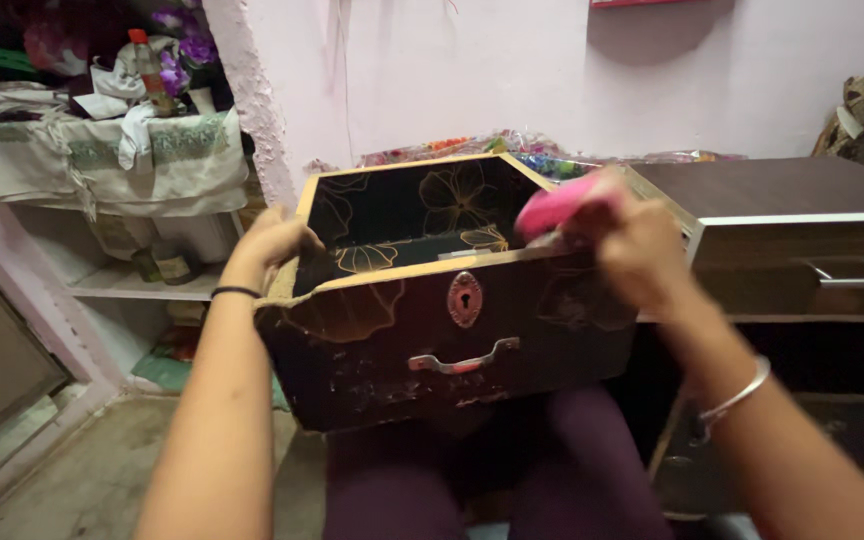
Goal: The person cleans the interior and exterior of a black decorative box with a pink cloth. They then pick up a second, white-framed box, spray its interior with a cleaning solution, and wipe it down with the cloth.
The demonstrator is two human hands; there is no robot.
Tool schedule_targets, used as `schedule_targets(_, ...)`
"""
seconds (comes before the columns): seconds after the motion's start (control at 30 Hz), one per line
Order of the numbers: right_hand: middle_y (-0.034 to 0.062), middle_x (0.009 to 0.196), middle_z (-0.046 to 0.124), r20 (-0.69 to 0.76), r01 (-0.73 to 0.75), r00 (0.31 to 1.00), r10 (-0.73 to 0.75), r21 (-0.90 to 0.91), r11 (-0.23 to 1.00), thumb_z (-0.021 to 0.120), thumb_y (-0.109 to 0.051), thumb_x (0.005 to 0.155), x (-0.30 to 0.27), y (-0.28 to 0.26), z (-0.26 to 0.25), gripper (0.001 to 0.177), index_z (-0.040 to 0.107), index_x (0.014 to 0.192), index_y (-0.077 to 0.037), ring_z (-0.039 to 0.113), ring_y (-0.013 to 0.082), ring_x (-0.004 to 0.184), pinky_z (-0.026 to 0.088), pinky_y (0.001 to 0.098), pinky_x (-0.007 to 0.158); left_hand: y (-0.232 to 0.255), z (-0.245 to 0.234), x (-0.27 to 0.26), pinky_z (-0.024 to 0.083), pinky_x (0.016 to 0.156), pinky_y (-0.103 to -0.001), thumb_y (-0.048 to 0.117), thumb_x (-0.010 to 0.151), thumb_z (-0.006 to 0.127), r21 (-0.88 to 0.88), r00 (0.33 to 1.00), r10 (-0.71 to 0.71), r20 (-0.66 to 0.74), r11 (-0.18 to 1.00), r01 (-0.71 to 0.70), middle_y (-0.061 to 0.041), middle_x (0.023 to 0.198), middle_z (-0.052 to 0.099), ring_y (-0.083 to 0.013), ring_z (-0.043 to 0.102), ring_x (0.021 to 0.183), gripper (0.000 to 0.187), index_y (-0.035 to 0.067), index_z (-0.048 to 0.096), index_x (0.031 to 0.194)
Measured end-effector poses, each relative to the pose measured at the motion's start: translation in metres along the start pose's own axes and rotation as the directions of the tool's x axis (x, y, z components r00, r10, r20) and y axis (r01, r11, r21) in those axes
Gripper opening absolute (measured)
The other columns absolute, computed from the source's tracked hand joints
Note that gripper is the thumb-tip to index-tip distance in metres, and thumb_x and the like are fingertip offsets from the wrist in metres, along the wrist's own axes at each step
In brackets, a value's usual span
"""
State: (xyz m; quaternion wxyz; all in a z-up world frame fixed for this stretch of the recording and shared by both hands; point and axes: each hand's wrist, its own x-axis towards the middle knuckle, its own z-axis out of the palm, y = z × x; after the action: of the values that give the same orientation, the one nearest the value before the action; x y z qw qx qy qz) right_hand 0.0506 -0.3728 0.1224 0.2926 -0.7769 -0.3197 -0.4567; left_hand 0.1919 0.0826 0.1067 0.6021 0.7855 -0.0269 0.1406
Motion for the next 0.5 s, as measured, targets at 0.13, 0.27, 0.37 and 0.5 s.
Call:
schedule_targets(0.13,0.0123,0.057,0.062,-0.133,-0.031,0.99,-0.043,-0.511,0.859,0.052,-0.033,0.102,-0.005,-0.012,0.021,0.033,0.07,0.113,-0.008,0.063,0.0303,0.05,0.048,0.0441,0.05,0.039,-0.001,-0.073,0.053,0.093,-0.041,0.019,0.097,0.068,-0.252,0.941,0.331,0.07,0.918,-0.305,-0.013,0.138,0.053,-0.0226,0.054,0.124,0.068,0.005,0.037,0.155)
schedule_targets(0.27,0.0082,0.056,0.061,-0.13,-0.053,0.991,-0.007,-0.454,0.89,0.047,-0.034,0.108,0.012,0.003,0.027,0.032,0.07,0.107,-0.012,0.06,0.0281,0.047,0.045,0.0416,0.046,0.059,-0.003,-0.157,0.045,0.11,-0.033,0.026,0.106,0.03,-0.214,0.774,0.623,0.11,0.776,-0.594,-0.016,0.135,0.066,-0.0226,0.061,0.129,0.048,0.003,0.07,0.119)
schedule_targets(0.37,0.0036,0.059,0.064,-0.118,-0.066,0.993,0.022,-0.385,0.921,0.045,-0.032,0.108,0.021,0.019,0.033,0.032,0.071,0.101,-0.015,0.059,0.025,0.046,0.043,0.0388,0.044,0.057,0.017,-0.172,0.051,0.104,-0.032,0.017,0.109,0.049,0.173,0.61,0.792,0.027,0.597,-0.783,-0.016,0.113,0.077,-0.0222,0.069,0.119,0.031,0.004,0.077,0.104)
schedule_targets(0.5,0.0036,0.051,0.061,-0.102,-0.087,0.993,0.055,-0.343,0.935,0.045,-0.032,0.105,0.053,0.054,0.052,0.033,0.073,0.109,-0.015,0.053,0.0233,0.037,0.041,0.0383,0.04,0.053,0.041,-0.149,0.052,0.066,-0.033,0.019,0.104,0.055,0.307,0.676,0.704,-0.218,0.707,-0.637,-0.015,0.073,0.071,-0.0195,0.069,0.067,0.036,-0.002,0.071,0.08)
